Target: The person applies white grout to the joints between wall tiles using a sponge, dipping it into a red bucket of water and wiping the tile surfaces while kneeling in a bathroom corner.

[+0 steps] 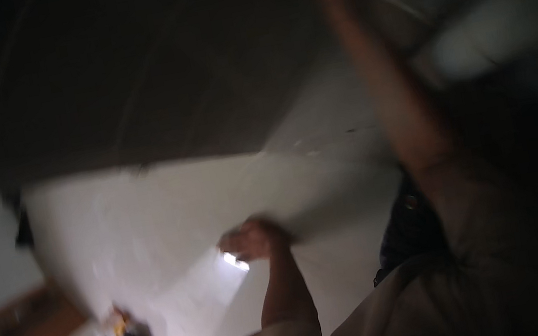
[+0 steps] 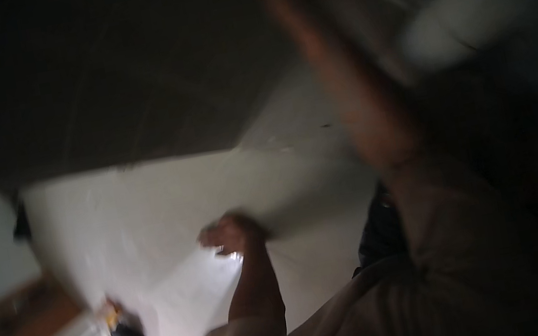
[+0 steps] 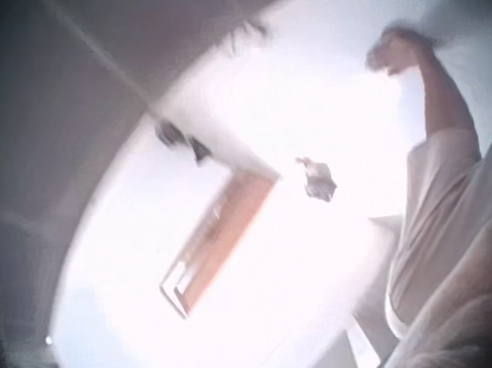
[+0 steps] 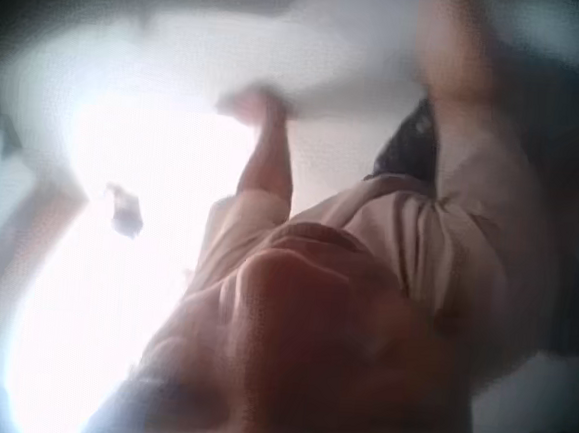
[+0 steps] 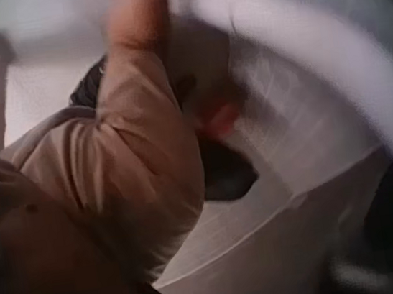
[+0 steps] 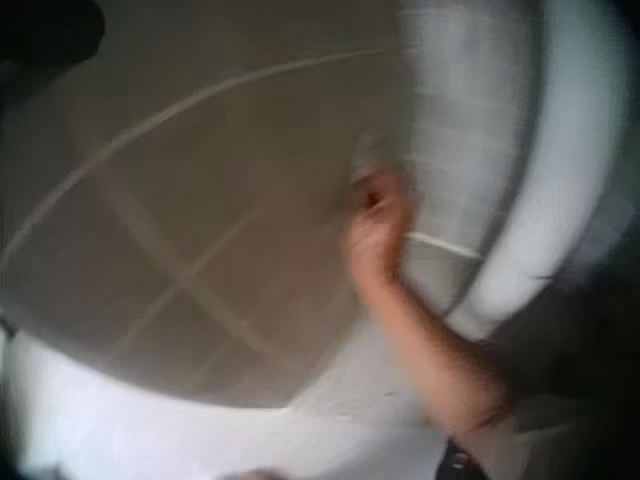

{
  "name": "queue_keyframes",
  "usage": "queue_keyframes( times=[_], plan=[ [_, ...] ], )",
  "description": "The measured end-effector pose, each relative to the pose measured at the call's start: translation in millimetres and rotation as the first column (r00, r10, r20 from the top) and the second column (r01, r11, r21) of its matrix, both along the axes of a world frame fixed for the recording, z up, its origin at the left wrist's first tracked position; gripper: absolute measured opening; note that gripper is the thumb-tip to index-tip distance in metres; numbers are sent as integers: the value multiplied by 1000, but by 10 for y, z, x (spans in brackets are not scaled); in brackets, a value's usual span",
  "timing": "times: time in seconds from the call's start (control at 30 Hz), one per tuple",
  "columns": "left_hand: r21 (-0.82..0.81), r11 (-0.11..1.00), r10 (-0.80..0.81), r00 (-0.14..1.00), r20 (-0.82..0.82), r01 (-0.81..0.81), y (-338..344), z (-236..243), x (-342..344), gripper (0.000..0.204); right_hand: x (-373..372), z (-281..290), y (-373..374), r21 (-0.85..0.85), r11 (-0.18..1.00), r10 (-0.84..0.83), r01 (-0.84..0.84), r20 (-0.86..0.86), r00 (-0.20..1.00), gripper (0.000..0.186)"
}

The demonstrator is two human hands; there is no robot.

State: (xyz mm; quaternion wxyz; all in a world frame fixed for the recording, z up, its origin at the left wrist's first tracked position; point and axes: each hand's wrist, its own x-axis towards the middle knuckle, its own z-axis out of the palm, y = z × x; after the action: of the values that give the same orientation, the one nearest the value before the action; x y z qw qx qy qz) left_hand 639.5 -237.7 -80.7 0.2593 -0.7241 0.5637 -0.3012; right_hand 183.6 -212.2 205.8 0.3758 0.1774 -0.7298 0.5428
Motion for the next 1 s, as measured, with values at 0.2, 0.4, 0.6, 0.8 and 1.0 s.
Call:
queue_keyframes(
  times=[0.2,0.4,0.6,0.8,1.0],
  plan=[
    [22,1000,5,929,-369,3,286,397,-581,65,73,-1800,219,-340,908,1,247,590,808,21],
    [-82,991,74,940,-332,-107,0,-59,-196,65,-1522,-416,-137,-646,684,229,338,631,741,22],
    [18,984,171,909,-379,-177,-51,167,143,62,-979,523,-256,-590,744,283,313,703,652,39],
    [-26,998,-59,871,-487,53,274,415,-397,57,-1575,2212,187,-809,578,410,-111,170,896,28],
    [-155,977,-205,854,-478,148,109,-89,45,53,-338,1879,-208,-236,958,-34,-161,-655,755,17]
  ],
)
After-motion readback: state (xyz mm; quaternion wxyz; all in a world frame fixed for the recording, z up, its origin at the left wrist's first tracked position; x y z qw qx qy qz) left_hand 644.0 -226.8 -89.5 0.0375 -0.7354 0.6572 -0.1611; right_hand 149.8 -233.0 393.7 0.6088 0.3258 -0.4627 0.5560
